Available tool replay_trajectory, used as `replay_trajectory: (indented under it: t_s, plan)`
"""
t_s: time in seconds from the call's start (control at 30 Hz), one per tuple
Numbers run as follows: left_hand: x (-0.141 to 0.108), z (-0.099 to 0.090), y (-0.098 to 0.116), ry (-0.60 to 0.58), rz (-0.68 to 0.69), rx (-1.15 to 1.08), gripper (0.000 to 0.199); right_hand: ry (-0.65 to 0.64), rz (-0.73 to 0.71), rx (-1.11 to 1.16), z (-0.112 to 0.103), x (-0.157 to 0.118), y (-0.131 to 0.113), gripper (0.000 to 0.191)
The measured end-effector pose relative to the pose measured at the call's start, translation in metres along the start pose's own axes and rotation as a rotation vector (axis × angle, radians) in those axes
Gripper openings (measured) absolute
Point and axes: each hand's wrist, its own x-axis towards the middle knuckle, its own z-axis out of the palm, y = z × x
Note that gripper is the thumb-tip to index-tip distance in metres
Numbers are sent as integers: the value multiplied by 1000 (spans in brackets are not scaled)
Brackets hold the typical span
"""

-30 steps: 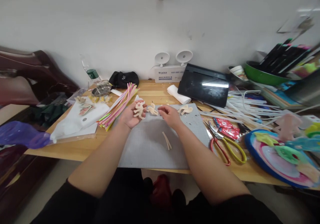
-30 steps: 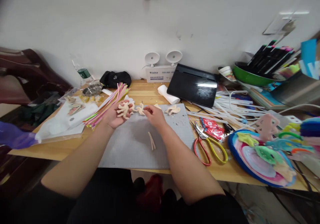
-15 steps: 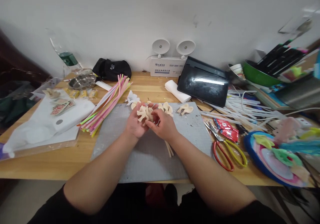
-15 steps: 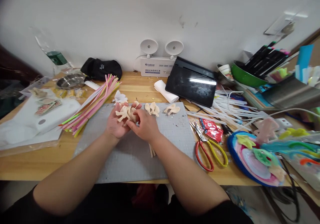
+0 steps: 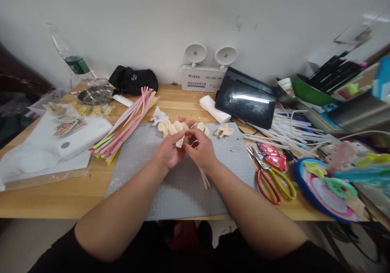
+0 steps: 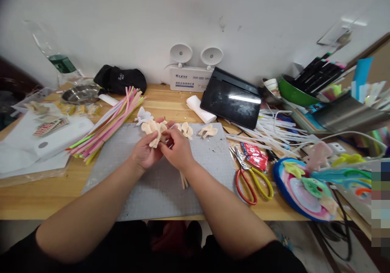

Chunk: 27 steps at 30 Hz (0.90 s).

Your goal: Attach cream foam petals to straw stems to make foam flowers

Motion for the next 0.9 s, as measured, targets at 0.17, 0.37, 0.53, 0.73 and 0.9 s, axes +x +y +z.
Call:
replay_trajectory:
  t_s: [0.17, 0.37, 0.53, 0.73, 0.9]
  plan:
    - [2, 0, -2, -16, 3, 73, 59, -33, 212, 368, -1, 3, 3, 27]
    - [4, -9, -5, -22, 5, 272, 62, -33, 383, 764, -5, 6, 0, 14]
    - [4, -16, 2, -92, 13, 441, 60, -115, 345, 747, -8, 7, 1, 18]
    - [5, -16, 16, -175, 57, 686, 63, -265, 259, 745, -13, 6, 1, 21]
    - [8, -15, 14, -87, 110, 692, 52, -159, 212, 758, -9, 7, 5, 16]
